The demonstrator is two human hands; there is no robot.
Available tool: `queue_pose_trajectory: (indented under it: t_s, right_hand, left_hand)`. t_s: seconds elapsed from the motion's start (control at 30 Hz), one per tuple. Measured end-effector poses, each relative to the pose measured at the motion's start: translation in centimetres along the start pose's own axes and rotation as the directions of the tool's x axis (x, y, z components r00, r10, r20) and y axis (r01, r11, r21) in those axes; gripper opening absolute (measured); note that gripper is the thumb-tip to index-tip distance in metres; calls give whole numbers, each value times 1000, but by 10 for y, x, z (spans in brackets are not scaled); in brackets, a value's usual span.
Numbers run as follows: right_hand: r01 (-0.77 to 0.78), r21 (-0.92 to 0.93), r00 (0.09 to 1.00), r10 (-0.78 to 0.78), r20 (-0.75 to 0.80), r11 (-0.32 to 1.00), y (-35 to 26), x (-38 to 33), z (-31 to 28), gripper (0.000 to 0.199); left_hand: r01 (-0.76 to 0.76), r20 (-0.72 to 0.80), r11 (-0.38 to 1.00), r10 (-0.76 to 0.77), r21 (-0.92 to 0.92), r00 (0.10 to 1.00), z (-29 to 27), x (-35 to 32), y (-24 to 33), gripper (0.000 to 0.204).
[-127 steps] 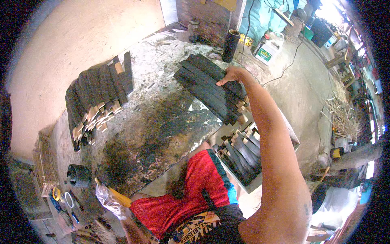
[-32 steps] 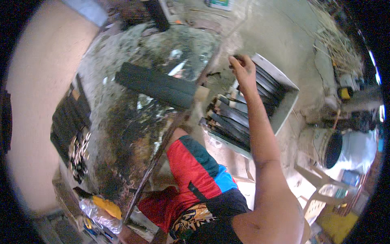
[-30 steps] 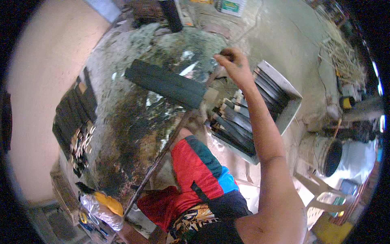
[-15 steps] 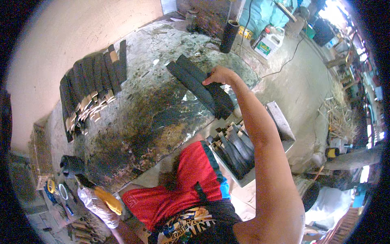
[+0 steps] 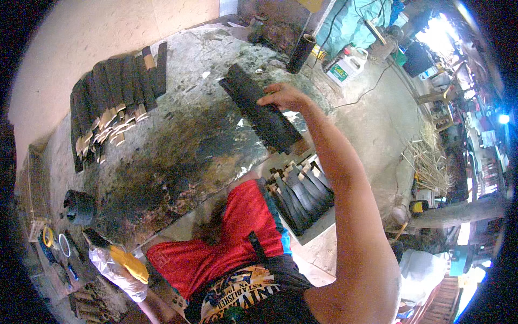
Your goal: The person repeatedly applies a dark finish to long, thin wooden pieces using a brush. They dip the brush into a container of finish, coat each piece, and place it on a workbench. The process is repeated for multiple pieces.
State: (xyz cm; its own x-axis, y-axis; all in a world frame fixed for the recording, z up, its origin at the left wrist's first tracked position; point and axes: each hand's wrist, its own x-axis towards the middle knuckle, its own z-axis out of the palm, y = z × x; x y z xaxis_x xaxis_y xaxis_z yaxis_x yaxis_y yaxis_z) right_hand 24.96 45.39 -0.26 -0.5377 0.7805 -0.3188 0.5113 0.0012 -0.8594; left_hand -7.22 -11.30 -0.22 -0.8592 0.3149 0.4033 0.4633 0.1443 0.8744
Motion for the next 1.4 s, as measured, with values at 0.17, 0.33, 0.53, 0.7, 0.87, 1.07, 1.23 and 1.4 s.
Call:
queue_pose_trajectory:
  t_s: [0.17,0.33,0.53,0.7,0.87,1.07,1.23,1.4]
  right_hand:
    - [-56,-582,994,98,41,812,5,19,39,62]
    - [16,-663,1000,4,29,749,-2,22,56,65]
    - [22,-632,1000,-30,-2,774,-19,9,77,63]
    - [153,-422,979,-194,-56,893,-15,-44,72,58]
    - [226,142,870,-134,-475,964,34,-156,37,50]
    - [319,669,677,332,-657,672,167,-242,17,30]
    - [360,932,566,782,-261,51,305,-221,98,26]
    - [500,859,536,819,-206,-111,390,-200,121,30]
  left_hand:
    - [-215,40,969,212,120,976,-6,-1,-19,61]
    - [-211,52,978,211,-8,976,1,-7,-8,59]
    - [-134,106,990,138,-45,985,0,-7,-14,53]
    - [-592,212,785,557,183,803,-6,2,-25,58]
    - [-433,419,526,153,732,895,13,0,-5,75]
    - [-363,237,825,284,433,929,60,6,24,71]
    - [-331,233,872,260,360,937,82,-2,39,68]
    - [-358,302,875,263,325,916,105,-4,57,65]
